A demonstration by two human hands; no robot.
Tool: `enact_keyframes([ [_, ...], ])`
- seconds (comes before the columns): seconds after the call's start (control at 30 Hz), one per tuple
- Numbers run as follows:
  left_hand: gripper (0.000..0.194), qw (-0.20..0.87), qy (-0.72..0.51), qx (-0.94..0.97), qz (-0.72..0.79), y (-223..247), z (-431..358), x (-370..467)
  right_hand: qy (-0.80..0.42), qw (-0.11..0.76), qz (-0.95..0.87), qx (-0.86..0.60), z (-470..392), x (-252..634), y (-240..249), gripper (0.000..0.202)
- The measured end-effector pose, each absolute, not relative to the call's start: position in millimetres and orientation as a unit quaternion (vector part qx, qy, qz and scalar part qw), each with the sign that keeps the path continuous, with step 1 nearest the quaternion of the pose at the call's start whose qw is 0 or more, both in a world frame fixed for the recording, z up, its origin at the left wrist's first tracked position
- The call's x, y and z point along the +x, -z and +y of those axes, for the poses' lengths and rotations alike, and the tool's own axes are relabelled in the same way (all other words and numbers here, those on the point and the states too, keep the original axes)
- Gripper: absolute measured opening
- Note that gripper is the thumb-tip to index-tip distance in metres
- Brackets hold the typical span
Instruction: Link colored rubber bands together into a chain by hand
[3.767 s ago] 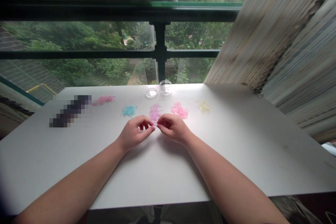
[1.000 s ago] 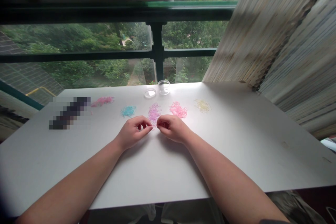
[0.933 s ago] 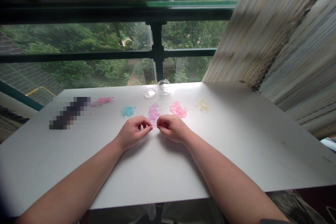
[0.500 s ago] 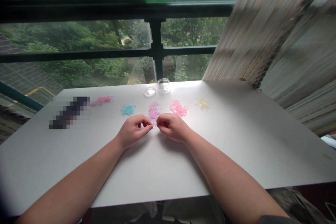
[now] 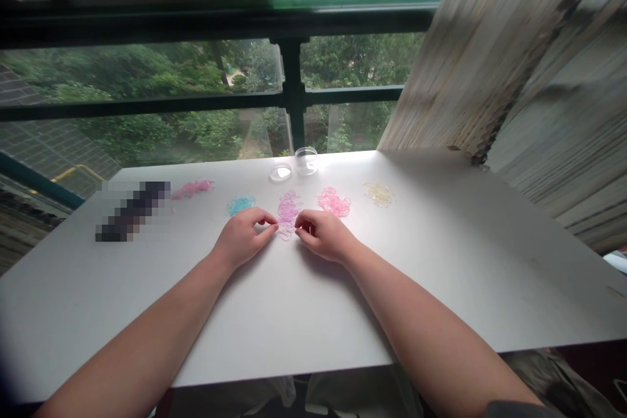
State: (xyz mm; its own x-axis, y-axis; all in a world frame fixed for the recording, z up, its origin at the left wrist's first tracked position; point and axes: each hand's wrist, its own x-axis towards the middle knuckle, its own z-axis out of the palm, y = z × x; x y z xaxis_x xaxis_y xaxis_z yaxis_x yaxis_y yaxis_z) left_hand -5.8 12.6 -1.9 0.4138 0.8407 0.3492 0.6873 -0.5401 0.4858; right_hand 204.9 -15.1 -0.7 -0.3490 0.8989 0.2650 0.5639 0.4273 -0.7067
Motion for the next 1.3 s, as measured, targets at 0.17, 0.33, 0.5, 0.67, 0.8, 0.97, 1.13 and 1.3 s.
enact_keyframes([
  [0.17, 0.011, 0.114, -0.284, 0.835, 0.458, 4.8, 15.9, -4.4, -0.255, 0.325, -0.775, -0.478, -14.5, 204.2, 0.8, 0.004],
  [0.33, 0.01, 0.092, -0.277, 0.843, 0.451, 4.1, 17.2, -0.9, -0.246, 0.331, -0.773, -0.482, -14.0, 203.3, 0.9, 0.005],
  [0.5, 0.009, 0.078, -0.268, 0.846, 0.454, 3.0, 17.4, 1.3, -0.251, 0.335, -0.769, -0.483, -13.5, 203.2, 1.0, 0.005],
  [0.67, 0.013, 0.075, -0.25, 0.86, 0.438, 3.2, 17.7, 1.1, -0.246, 0.339, -0.77, -0.482, -12.8, 203.7, 1.5, 0.005],
  [0.8, 0.02, 0.079, -0.248, 0.866, 0.427, 3.2, 17.5, -1.5, -0.243, 0.348, -0.765, -0.484, -12.4, 204.4, 2.0, 0.007],
  [0.97, 0.019, 0.077, -0.247, 0.861, 0.437, 1.8, 15.3, -2.7, -0.236, 0.357, -0.756, -0.496, -11.3, 205.3, 2.6, 0.011],
  [1.13, 0.019, 0.08, -0.243, 0.862, 0.437, 0.8, 13.2, -0.3, -0.237, 0.348, -0.774, -0.472, -12.4, 203.7, 3.1, 0.031],
  [1.3, 0.02, 0.082, -0.245, 0.859, 0.443, 1.1, 13.2, -0.8, -0.269, 0.309, -0.797, -0.444, -13.9, 202.2, 5.4, 0.045],
])
